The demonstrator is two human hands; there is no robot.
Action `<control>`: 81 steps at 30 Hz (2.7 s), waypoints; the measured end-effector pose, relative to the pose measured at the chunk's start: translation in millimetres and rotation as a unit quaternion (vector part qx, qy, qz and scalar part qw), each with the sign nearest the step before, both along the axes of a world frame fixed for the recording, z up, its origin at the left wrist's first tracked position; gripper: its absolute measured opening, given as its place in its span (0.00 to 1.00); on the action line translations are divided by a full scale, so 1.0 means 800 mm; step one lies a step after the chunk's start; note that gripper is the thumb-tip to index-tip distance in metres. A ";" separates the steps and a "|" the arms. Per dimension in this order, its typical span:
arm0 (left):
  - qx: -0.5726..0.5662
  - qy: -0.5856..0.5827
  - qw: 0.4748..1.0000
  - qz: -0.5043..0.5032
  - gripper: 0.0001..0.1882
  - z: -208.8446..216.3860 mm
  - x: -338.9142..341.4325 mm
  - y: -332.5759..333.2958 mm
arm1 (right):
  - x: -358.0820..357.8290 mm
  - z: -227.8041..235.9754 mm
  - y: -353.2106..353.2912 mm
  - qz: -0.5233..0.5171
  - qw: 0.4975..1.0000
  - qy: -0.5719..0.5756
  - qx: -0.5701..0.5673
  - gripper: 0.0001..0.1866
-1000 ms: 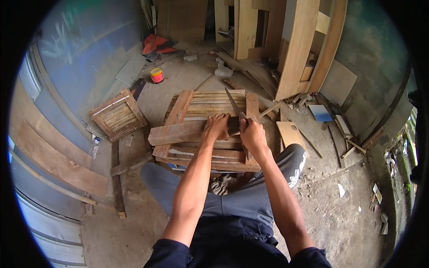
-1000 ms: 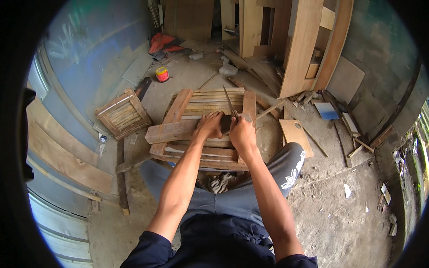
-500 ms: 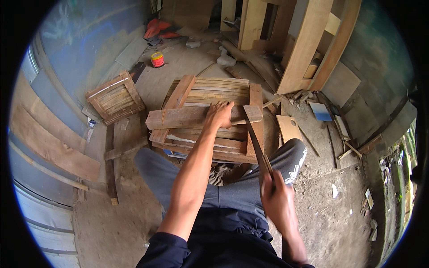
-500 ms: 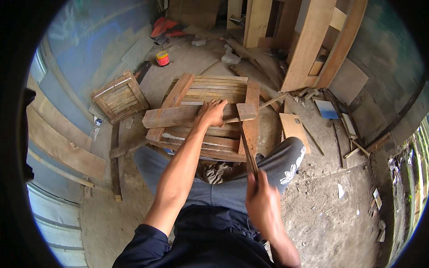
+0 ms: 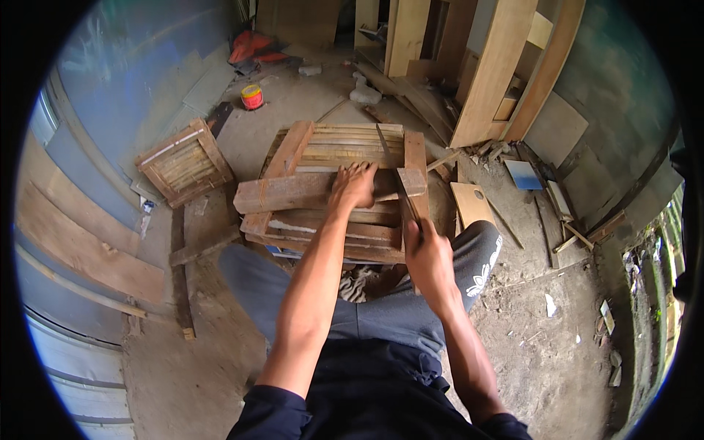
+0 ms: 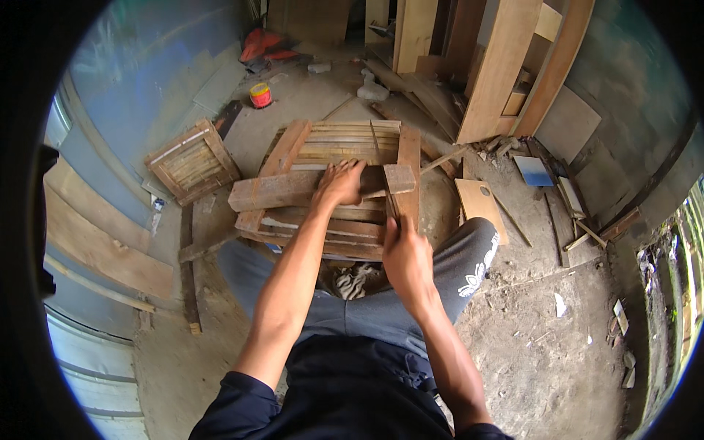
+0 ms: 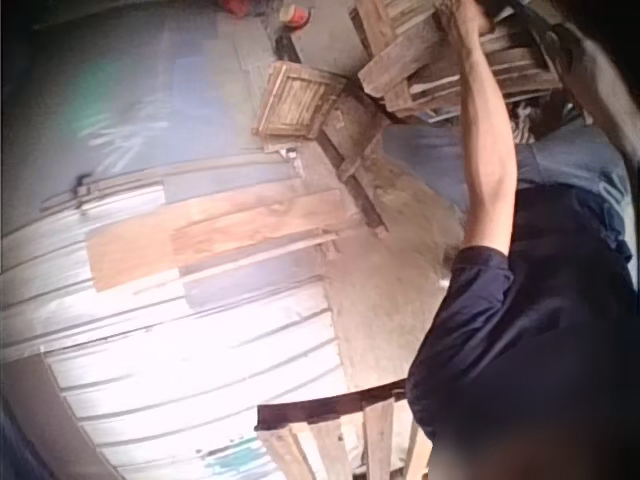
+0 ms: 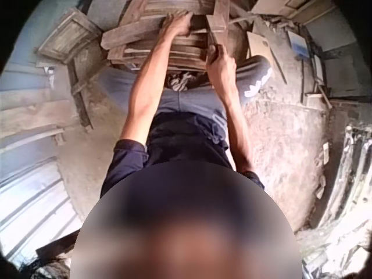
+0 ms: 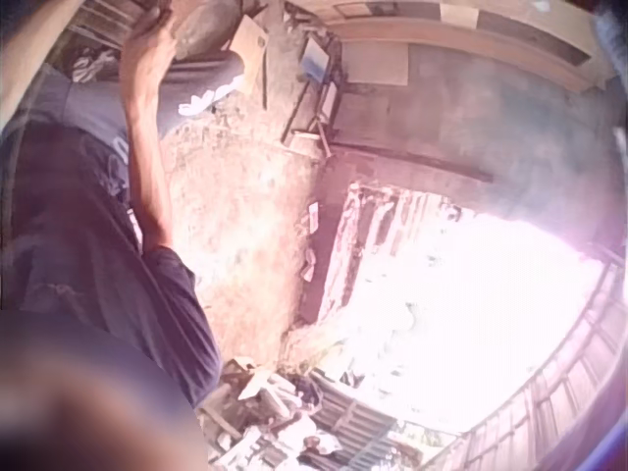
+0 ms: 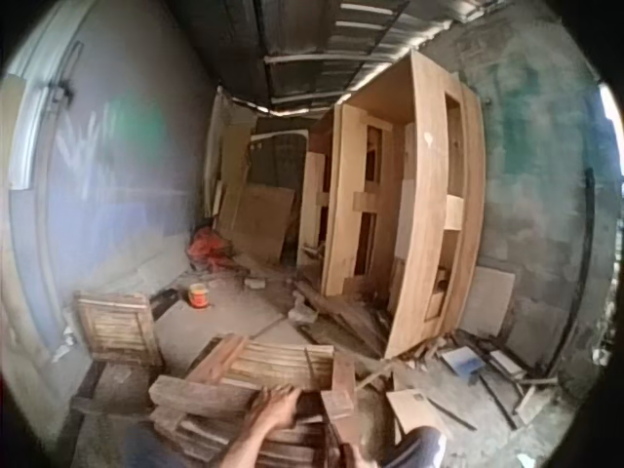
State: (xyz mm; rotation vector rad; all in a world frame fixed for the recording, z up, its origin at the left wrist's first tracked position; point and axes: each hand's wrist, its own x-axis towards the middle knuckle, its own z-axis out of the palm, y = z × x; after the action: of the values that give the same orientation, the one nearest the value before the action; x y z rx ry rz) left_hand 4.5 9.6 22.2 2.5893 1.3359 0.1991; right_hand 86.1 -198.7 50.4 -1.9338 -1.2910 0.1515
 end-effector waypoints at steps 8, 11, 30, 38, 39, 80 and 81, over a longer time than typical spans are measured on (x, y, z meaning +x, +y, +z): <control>-0.058 0.027 0.998 -0.008 0.45 0.013 0.003 0.006 | -0.032 0.033 -0.171 -0.003 0.997 0.036 -0.073 0.11; -0.022 0.013 1.000 -0.010 0.44 0.000 0.001 0.005 | -0.016 0.024 -0.103 0.023 0.999 0.017 -0.038 0.10; -0.030 0.007 1.000 0.001 0.41 -0.012 0.006 0.009 | -0.034 0.040 -0.169 0.011 0.997 0.005 -0.078 0.09; 0.060 -0.013 0.998 -0.006 0.43 -0.028 0.002 0.004 | 0.005 0.011 -0.010 0.016 1.000 -0.024 -0.004 0.14; 0.054 0.002 0.999 -0.009 0.43 -0.026 0.001 0.004 | 0.010 0.008 0.037 -0.003 1.000 -0.026 -0.006 0.17; 0.082 -0.030 0.996 0.004 0.34 -0.042 0.007 0.009 | -0.034 0.024 -0.166 -0.002 0.999 0.010 -0.052 0.09; 0.087 -0.035 0.996 0.002 0.35 -0.043 0.007 0.009 | -0.031 0.021 -0.151 0.004 0.999 0.010 -0.052 0.10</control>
State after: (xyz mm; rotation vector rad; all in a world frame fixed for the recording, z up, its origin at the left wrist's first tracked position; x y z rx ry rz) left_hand 10.0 16.8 -12.5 2.6923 1.3541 0.4213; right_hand 60.9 -319.5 66.9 -2.0101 -1.3000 0.2446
